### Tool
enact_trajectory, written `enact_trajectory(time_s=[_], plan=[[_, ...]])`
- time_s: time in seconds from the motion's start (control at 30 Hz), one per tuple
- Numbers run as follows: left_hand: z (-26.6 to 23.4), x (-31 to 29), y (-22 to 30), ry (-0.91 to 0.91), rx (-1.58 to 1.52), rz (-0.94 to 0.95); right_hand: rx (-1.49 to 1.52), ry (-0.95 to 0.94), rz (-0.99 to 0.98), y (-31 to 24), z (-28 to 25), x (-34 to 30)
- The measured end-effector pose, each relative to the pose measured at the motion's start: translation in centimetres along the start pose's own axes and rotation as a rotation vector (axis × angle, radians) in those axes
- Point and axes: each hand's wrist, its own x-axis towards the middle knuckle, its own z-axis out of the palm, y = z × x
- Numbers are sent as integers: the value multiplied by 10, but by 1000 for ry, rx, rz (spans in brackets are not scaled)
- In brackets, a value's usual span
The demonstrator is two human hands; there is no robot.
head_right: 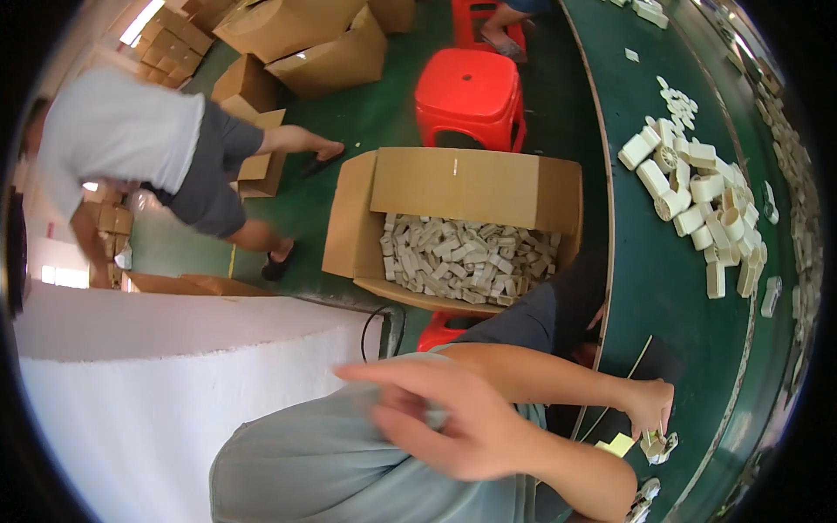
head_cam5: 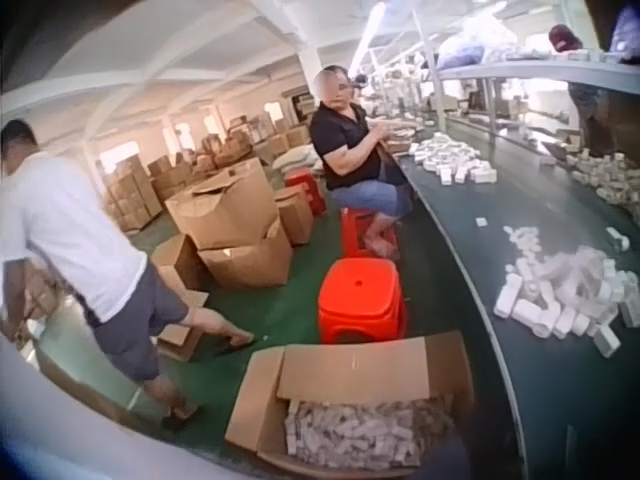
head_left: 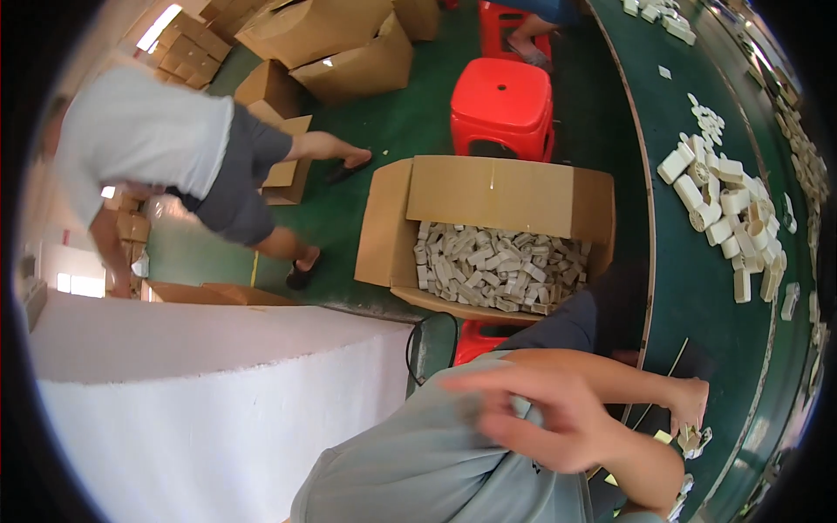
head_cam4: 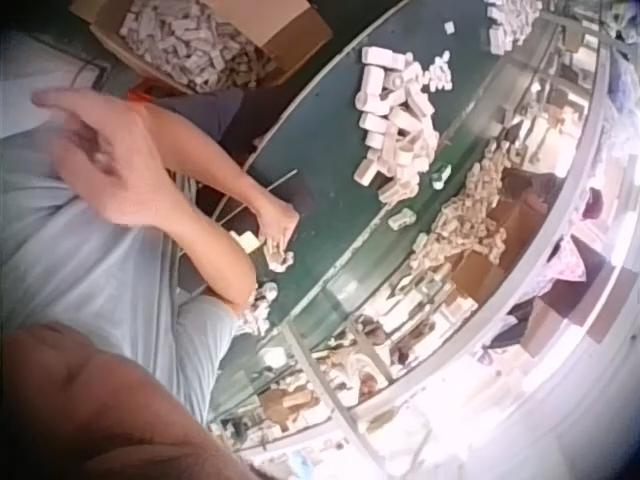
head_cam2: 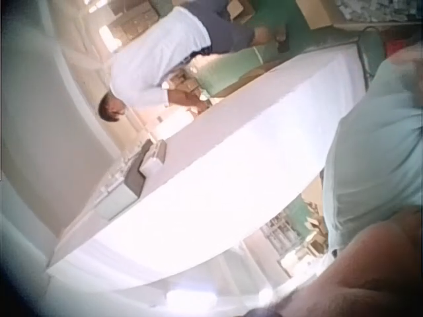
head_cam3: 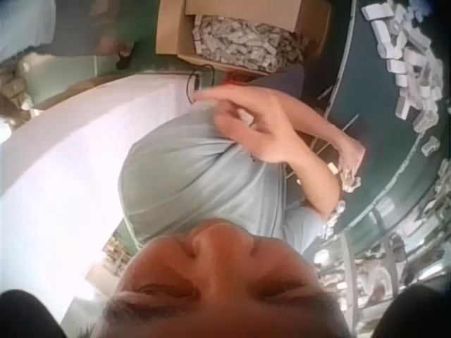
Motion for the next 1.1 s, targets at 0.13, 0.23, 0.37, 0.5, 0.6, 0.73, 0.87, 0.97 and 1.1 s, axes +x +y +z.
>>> enact_trajectory(time_s=[0.13, 0.23, 0.37, 0.5, 0.6, 0.73, 0.87, 0.97, 1.1], plan=[[9, -5, 54, -63, -69, -25, -277, 616, 43, -13, -10, -127], [12, 0, 40, 20, 62, 162, -307, 1225, -36, 3, 10, -199], [-29, -11, 64, -124, -485, -272, -484, 1753, 178, 45, 40, -291], [-47, -12, 74, -73, -643, -397, -959, 1880, 637, 65, 42, -297], [-34, -4, 74, -108, -562, -350, -1059, 1875, 601, 78, 37, -303], [-27, -1, 78, -114, -507, -407, -1097, 1820, 607, 82, 20, -298], [-23, -3, 79, -99, -486, -403, -1133, 1761, 614, 86, 6, -286], [-21, -3, 79, -59, -498, -414, -1112, 1800, 697, 87, 2, -277], [-15, -5, 77, -22, -489, -368, -1090, 1721, 596, 89, 9, -290]])
